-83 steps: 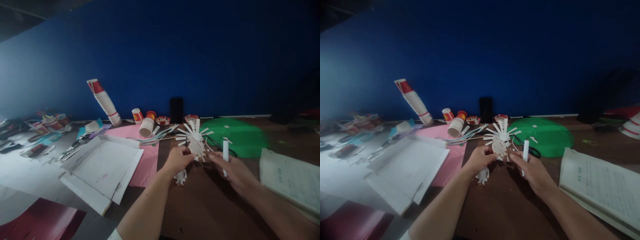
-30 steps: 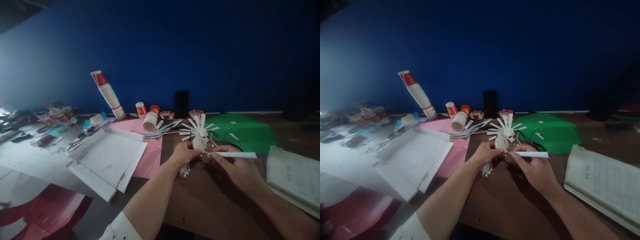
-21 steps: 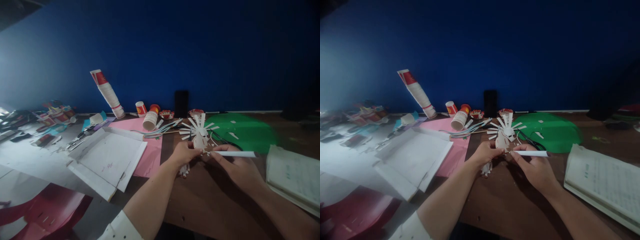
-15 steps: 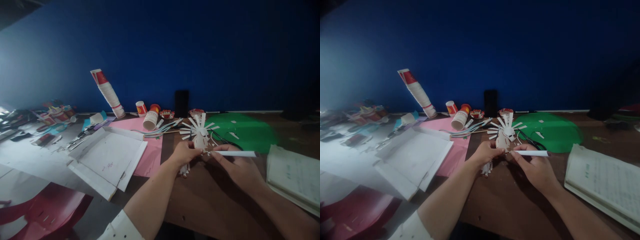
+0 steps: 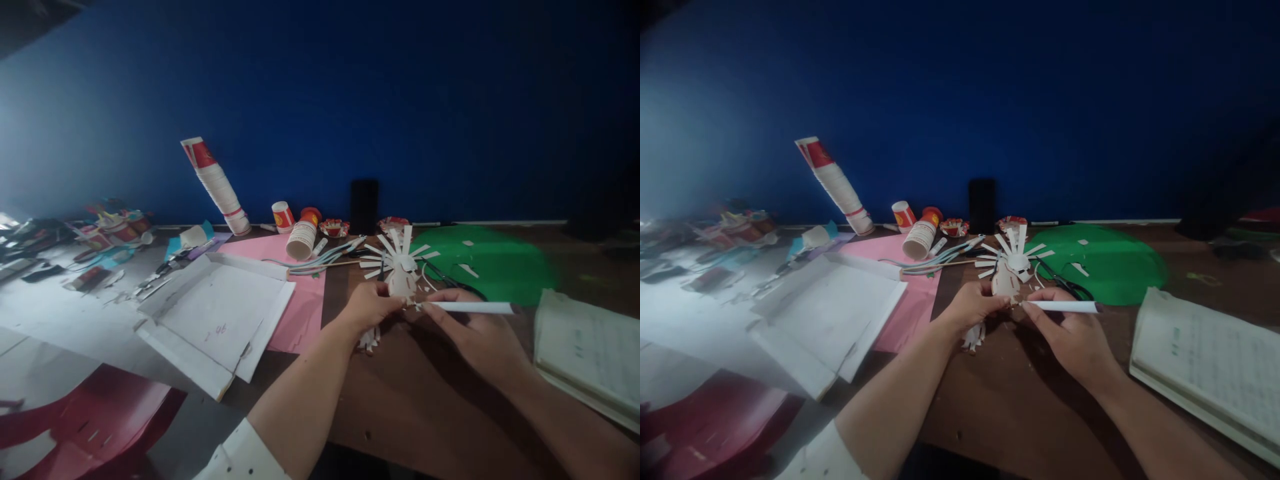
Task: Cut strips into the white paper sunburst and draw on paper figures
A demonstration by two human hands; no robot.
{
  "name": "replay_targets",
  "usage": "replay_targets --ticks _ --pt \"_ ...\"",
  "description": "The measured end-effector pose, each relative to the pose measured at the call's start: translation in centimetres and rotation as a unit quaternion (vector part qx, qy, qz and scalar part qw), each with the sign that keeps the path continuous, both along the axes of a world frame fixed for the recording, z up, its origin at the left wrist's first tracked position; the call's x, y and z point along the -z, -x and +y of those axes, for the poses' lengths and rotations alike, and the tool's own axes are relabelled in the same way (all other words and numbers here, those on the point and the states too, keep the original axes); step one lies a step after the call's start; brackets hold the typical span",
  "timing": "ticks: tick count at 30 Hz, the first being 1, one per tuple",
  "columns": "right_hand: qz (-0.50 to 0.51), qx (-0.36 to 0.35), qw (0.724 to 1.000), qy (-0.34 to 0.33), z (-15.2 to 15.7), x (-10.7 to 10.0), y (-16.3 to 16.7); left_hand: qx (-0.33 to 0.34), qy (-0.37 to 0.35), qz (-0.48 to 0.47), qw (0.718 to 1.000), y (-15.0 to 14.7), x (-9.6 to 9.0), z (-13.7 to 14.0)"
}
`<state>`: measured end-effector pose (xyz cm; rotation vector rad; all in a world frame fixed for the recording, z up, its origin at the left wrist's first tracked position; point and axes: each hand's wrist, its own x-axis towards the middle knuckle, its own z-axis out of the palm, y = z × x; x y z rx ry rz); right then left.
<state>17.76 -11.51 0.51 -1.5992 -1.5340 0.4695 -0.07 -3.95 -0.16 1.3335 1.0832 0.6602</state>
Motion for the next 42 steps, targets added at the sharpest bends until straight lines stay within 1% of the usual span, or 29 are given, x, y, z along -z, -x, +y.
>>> replay_targets --ticks 8,15,19,28,32,42 --pt "0.0 0.004 1.0 -0.005 0.02 -0.29 0.14 0.0 0.0 0.001 1.0 0.03 0.25 0.08" --pt "-0.004 0.005 1.0 -0.01 0.11 -0.11 0.19 0.0 -0.005 0.005 1.0 0.0 0.34 0.13" --pt "-0.007 0.012 1.0 -0.007 0.02 -0.08 0.1 0.003 -0.007 0.011 1.0 0.02 0.2 0.04" --pt "-0.01 0.003 1.0 -0.016 0.17 0.02 0.04 -0.002 0.008 0.005 1.0 0.01 0.01 -0.04" --pt "-0.004 0.002 1.0 -0.017 0.07 -0.13 0.09 0.003 0.002 0.003 1.0 0.03 -0.02 -0.07" --pt "-0.006 0.005 1.0 0.002 0.1 -0.02 0.19 0.009 -0.011 0.021 1.0 0.08 0.26 0.1"
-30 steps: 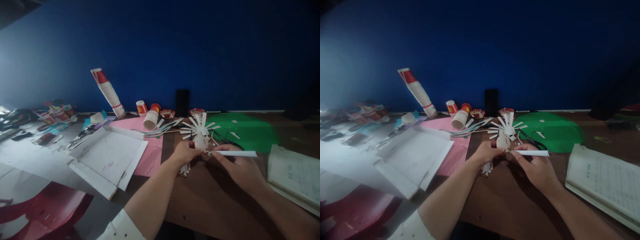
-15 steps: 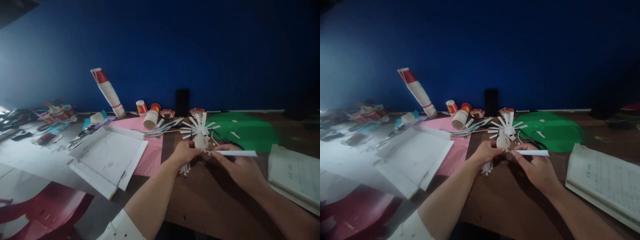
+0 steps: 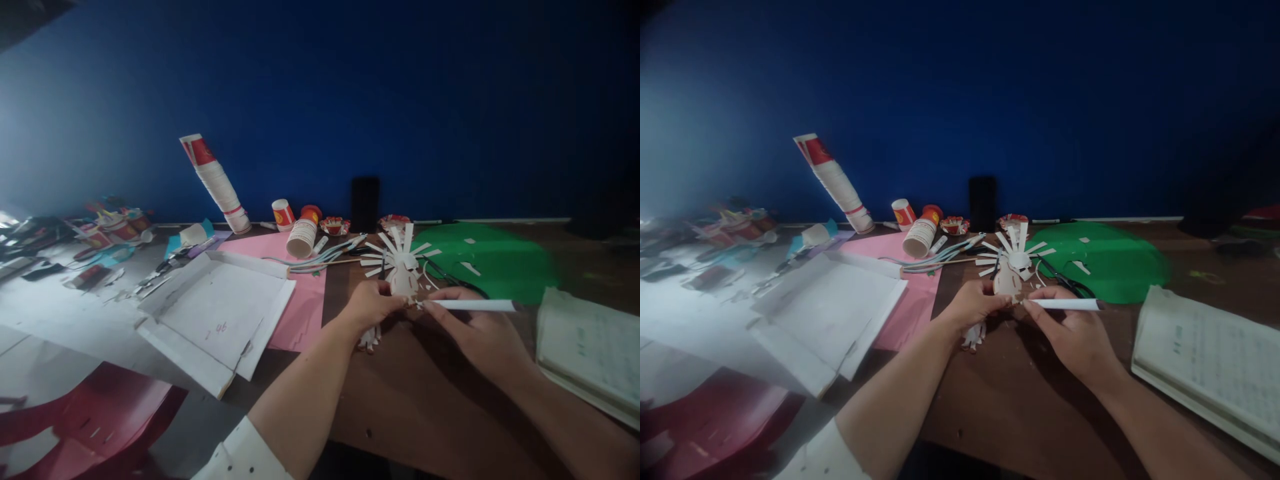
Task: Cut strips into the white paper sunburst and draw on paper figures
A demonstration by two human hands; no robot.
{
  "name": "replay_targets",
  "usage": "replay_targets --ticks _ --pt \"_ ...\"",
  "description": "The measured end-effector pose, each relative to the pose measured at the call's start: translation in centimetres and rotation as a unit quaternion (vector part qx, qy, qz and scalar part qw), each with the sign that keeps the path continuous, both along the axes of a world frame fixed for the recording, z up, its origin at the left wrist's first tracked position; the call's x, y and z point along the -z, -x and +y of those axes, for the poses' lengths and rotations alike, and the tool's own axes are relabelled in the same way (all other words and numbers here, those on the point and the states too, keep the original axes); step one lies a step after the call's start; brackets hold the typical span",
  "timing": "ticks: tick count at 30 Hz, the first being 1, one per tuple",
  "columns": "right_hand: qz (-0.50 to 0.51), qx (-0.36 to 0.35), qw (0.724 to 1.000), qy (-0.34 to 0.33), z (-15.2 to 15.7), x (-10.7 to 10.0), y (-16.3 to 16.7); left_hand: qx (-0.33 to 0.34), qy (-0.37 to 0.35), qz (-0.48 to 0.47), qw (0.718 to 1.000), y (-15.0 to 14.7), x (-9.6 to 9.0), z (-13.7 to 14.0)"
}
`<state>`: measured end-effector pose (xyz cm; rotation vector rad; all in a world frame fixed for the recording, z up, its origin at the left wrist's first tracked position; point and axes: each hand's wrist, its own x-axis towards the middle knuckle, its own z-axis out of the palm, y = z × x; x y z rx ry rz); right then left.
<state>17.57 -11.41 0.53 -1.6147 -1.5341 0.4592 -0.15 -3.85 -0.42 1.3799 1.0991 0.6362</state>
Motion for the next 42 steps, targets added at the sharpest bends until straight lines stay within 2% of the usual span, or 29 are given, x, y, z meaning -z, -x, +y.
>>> replay_targets --ticks 42 --pt "0.003 0.0 1.0 -0.019 -0.15 -0.51 0.28 -0.002 0.0 0.013 1.0 0.0 -0.45 -0.22"
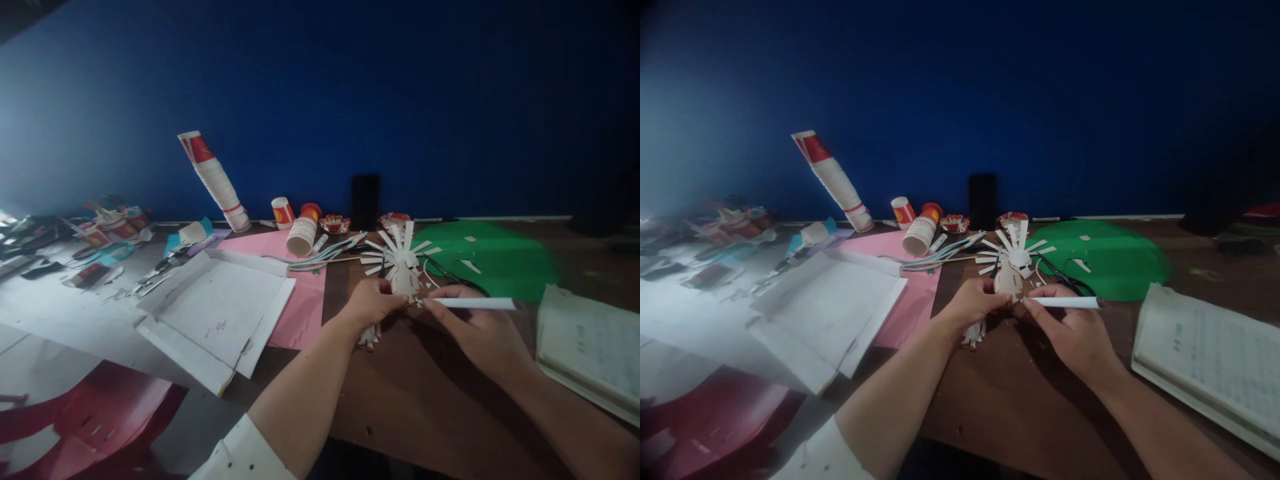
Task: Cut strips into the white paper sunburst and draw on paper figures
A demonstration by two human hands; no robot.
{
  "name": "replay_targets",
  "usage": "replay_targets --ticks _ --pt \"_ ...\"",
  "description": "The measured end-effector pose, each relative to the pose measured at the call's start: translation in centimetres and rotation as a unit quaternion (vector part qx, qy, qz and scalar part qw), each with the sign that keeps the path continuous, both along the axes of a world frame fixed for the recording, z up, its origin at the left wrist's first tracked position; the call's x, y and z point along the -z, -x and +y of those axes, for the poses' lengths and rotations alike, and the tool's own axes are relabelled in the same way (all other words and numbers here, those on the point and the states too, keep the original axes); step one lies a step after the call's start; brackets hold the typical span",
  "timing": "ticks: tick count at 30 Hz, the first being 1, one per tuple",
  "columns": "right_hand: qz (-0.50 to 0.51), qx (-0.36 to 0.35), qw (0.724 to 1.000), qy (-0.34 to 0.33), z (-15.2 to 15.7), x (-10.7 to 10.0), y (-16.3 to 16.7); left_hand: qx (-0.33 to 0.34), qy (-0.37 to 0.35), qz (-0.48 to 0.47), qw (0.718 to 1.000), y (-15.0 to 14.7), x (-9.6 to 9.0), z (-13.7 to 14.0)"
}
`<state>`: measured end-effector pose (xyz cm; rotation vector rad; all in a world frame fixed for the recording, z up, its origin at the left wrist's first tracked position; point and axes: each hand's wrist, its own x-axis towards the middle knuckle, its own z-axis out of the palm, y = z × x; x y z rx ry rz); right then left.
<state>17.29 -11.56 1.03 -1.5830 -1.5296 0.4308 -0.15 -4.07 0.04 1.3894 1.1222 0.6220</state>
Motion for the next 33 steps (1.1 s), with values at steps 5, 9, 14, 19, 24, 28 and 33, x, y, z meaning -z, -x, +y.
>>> replay_targets --ticks 5,9,14,19,24,28,33 --pt "0.004 0.001 1.0 0.001 0.1 0.2 0.0 0.0 -0.008 0.005 1.0 0.1 0.3 0.1" --pt "-0.001 0.003 1.0 -0.004 0.1 0.3 -0.1 0.004 -0.009 0.015 1.0 0.0 0.5 0.2" --pt "-0.001 0.003 1.0 -0.005 0.1 0.4 -0.1 0.0 -0.012 0.007 1.0 0.0 0.6 0.2" --pt "-0.001 -0.005 1.0 -0.003 0.1 0.4 0.0 0.001 -0.007 -0.001 1.0 0.0 0.7 0.3" --pt "0.012 0.022 1.0 0.006 -0.1 0.2 -0.2 -0.016 0.005 -0.014 1.0 -0.1 0.4 0.2" --pt "0.03 0.054 0.998 0.022 -0.2 -0.1 -0.2 -0.05 0.014 -0.032 0.998 0.0 -0.2 0.2" --pt "0.056 0.066 0.993 0.08 -0.1 -0.3 -0.1 -0.098 0.034 -0.086 0.991 -0.1 -0.9 0.0"
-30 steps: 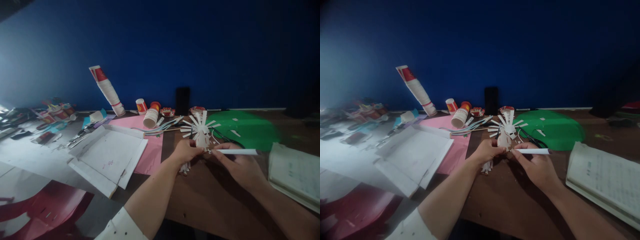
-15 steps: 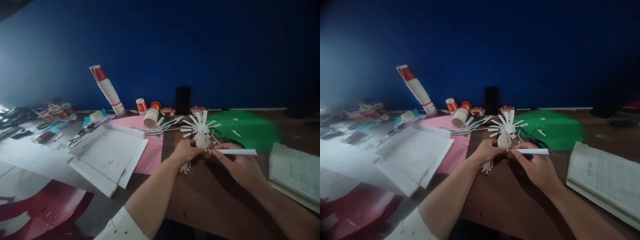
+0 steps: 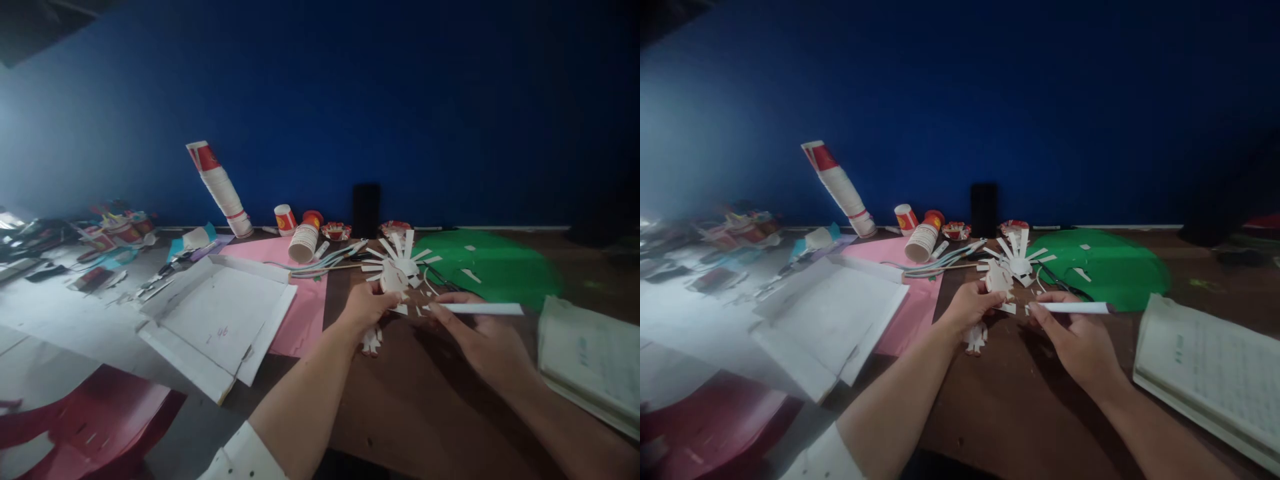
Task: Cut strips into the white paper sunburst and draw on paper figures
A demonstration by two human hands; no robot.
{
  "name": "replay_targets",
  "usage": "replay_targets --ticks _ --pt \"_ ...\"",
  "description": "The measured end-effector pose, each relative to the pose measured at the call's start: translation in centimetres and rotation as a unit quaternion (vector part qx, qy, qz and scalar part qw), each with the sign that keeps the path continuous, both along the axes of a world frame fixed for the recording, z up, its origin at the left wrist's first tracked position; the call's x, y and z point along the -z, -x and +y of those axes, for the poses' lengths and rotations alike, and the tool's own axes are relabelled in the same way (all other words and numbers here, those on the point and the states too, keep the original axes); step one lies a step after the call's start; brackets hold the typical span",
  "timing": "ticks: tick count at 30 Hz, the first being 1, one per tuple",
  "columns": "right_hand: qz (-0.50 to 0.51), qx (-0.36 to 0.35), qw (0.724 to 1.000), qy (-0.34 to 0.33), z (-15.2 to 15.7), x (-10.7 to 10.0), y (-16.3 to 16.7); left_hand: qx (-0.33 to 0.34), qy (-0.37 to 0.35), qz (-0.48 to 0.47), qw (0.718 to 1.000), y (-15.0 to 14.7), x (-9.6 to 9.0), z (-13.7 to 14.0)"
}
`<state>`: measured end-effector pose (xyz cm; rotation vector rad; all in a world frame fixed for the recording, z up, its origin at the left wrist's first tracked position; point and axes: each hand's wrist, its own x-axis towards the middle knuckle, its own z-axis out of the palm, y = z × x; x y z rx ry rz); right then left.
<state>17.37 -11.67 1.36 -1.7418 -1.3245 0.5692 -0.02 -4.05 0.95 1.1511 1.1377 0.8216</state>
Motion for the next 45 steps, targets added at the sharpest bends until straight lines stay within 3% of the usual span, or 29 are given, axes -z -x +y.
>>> replay_targets --ticks 10,16,20,26,36,42,45 --pt "0.111 -0.044 0.991 0.065 0.2 0.9 0.2 -0.035 0.001 -0.05 0.998 -0.1 0.5 0.4" --pt "0.059 -0.104 0.986 0.116 0.4 2.0 0.3 -0.087 0.013 -0.105 0.991 -0.2 0.8 0.6" --pt "0.014 -0.103 0.984 0.143 0.5 2.5 0.3 -0.107 0.02 -0.127 0.986 -0.1 1.1 0.8" --pt "-0.036 -0.12 0.986 0.114 0.3 2.7 0.1 -0.106 0.0 -0.1 0.989 0.1 1.8 1.2" --pt "0.014 -0.14 0.986 0.089 0.7 3.0 -0.6 -0.098 -0.084 0.023 0.991 0.6 1.7 1.6" --pt "-0.054 -0.067 0.995 0.049 1.5 1.2 -3.4 -0.102 -0.03 -0.002 0.994 0.4 1.9 2.2" --pt "-0.115 -0.078 0.99 0.024 2.2 1.2 -4.7 -0.11 -0.008 -0.042 0.993 0.3 2.3 2.4"
